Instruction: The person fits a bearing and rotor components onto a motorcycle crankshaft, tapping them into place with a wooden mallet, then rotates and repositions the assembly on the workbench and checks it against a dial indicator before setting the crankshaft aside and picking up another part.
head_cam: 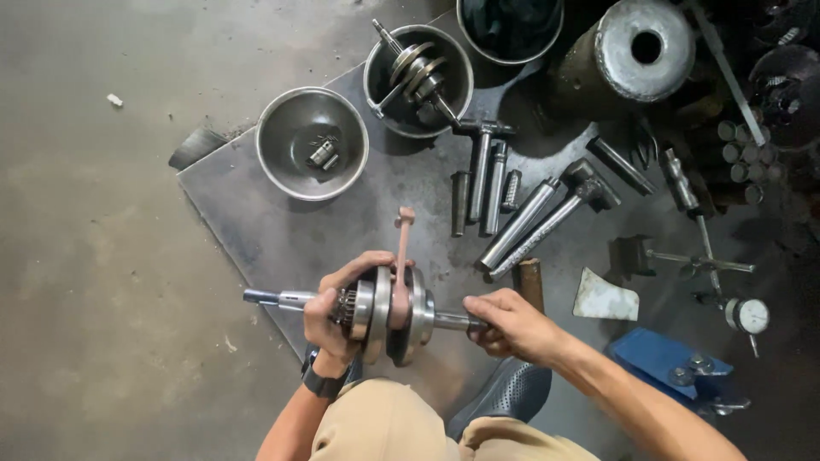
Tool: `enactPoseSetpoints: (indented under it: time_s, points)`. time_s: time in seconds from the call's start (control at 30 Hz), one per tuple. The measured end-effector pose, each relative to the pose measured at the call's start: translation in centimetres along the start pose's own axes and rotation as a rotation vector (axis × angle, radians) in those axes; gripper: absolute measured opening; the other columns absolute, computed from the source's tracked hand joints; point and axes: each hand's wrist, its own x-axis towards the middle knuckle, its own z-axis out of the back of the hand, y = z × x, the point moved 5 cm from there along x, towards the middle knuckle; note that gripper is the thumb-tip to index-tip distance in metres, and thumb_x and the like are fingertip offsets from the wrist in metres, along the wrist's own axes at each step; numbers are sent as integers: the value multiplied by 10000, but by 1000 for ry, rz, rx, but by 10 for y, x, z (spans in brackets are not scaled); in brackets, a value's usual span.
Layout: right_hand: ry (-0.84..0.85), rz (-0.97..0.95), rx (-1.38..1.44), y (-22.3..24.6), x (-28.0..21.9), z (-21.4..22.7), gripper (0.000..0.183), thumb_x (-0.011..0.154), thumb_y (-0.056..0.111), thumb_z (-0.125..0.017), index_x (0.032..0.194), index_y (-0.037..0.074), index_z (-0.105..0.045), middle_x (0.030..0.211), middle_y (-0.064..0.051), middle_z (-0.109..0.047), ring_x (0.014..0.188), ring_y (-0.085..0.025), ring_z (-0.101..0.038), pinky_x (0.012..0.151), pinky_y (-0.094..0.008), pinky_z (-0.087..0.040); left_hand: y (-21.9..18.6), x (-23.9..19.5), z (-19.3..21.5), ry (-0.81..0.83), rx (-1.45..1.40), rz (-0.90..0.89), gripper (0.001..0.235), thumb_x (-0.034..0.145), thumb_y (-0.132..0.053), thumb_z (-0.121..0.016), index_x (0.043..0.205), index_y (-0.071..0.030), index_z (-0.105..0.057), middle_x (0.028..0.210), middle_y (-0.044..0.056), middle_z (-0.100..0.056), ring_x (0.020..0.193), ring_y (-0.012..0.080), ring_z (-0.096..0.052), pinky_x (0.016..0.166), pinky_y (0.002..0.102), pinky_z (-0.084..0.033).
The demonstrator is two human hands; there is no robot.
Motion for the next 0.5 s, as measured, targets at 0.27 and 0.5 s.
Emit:
enactPoseSetpoints:
  time_s: [0.27, 0.5]
  points:
    - [-240, 644, -943, 143, -52, -60, 271, 964, 164, -607, 1130, -46, -649, 618, -47, -524, 535, -199, -521, 502, -320, -437, 1, 11, 7, -108, -362, 113, 856, 845, -526, -398, 1313, 172, -561, 1242, 371, -657, 1092, 408, -667, 991, 463, -538]
    - [-226, 846, -1094, 124, -24, -68, 212, 974, 109, -629, 1104, -59, -633, 704, -102, -609, 618, -244, -615, 553, -338, -477, -10, 7, 39, -147, -406, 37, 828, 870, -491, -397, 1328, 181, -554, 1242, 402, -644, 1072, 416, -674, 979, 473, -547]
